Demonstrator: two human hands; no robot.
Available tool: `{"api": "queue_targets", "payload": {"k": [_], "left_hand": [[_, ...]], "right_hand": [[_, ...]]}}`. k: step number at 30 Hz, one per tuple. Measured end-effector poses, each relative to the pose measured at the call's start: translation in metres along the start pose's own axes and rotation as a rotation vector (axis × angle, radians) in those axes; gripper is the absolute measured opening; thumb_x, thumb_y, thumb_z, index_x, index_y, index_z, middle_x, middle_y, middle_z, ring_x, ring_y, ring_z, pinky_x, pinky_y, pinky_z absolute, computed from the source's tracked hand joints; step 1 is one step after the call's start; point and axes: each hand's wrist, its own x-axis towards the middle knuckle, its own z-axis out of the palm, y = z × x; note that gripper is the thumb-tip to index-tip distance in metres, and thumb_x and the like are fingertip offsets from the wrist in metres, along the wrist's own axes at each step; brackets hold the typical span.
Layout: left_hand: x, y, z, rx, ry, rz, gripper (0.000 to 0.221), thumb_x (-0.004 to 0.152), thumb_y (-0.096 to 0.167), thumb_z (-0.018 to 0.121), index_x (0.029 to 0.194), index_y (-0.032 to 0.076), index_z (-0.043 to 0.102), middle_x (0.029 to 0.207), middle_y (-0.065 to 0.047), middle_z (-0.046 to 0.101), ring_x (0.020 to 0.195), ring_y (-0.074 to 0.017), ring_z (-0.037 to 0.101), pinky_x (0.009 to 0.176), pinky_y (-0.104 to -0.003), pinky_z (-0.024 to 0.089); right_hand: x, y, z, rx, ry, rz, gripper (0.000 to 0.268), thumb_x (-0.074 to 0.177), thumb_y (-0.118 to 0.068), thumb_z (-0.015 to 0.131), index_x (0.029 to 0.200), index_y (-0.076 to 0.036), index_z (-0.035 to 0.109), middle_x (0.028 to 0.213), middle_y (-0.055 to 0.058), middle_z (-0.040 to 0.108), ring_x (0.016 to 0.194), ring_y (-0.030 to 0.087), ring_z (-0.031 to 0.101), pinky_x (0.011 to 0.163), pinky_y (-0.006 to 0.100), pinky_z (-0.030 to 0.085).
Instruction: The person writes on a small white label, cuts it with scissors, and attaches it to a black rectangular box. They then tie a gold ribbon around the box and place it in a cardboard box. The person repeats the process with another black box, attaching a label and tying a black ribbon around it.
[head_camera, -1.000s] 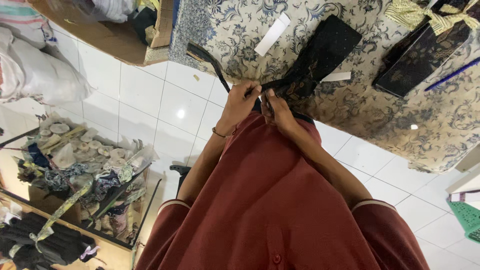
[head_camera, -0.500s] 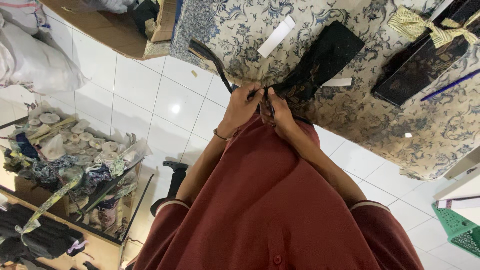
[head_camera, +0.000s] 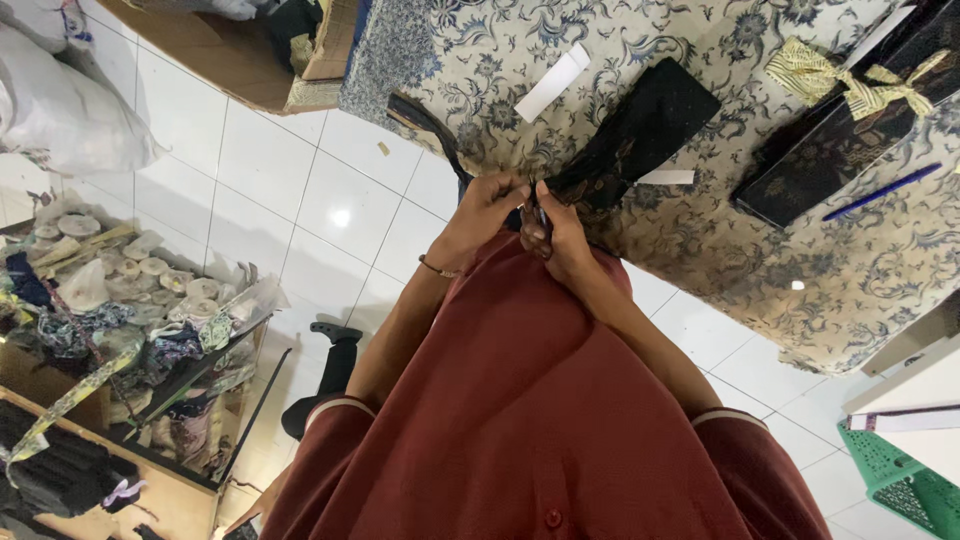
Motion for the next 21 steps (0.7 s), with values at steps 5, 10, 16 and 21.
{"api": "queue_targets", "payload": {"k": [5,10,16,21], "left_hand": [[-0.004,0.015,0.002,-0.084,0.025,-0.04,0.017,0.101,0.015,0.067,0.095,-0.001,0.069,0.081,0.001,0.06,0.074,-0.0062,0.051,0.065,-0.027,0.041],[-0.004,0.018,-0.023,-0.287,0.26,-0.408,0.008,0.094,0.013,0.069,0.102,0.01,0.068,0.076,0.0,0.059,0.06,-0.0082,0.045,0.052,-0.025,0.034],[-0.016,0.061,-0.191,-0.048,0.643,0.033,0.019,0.112,0.027,0.044,0.11,0.01,0.054,0.082,0.004,0.042,0.071,-0.0072,0.037,0.061,-0.025,0.033],[-0.026,0.117,-0.355,0.292,0.863,0.352,0.037,0.111,0.036,0.045,0.126,0.005,0.059,0.111,-0.004,0.053,0.102,-0.0151,0.048,0.09,-0.032,0.042]], "right_hand": [[0.003,0.0,-0.004,-0.02,0.031,-0.036,0.042,0.109,-0.046,0.052,0.082,-0.013,0.052,0.055,-0.002,0.04,0.042,0.011,0.026,0.045,0.029,0.027],[0.001,-0.004,-0.019,-0.083,-0.059,-0.072,0.043,0.107,-0.049,0.051,0.086,-0.012,0.057,0.055,-0.002,0.041,0.043,0.01,0.028,0.045,0.029,0.028],[-0.009,-0.025,-0.092,-0.522,0.501,-0.214,0.037,0.101,-0.048,0.056,0.092,-0.012,0.063,0.076,0.0,0.062,0.062,0.012,0.056,0.051,0.029,0.046],[-0.032,-0.067,-0.206,-0.879,0.847,-0.591,0.037,0.114,-0.043,0.056,0.107,-0.007,0.06,0.085,0.011,0.062,0.072,0.021,0.057,0.065,0.037,0.047]]}}
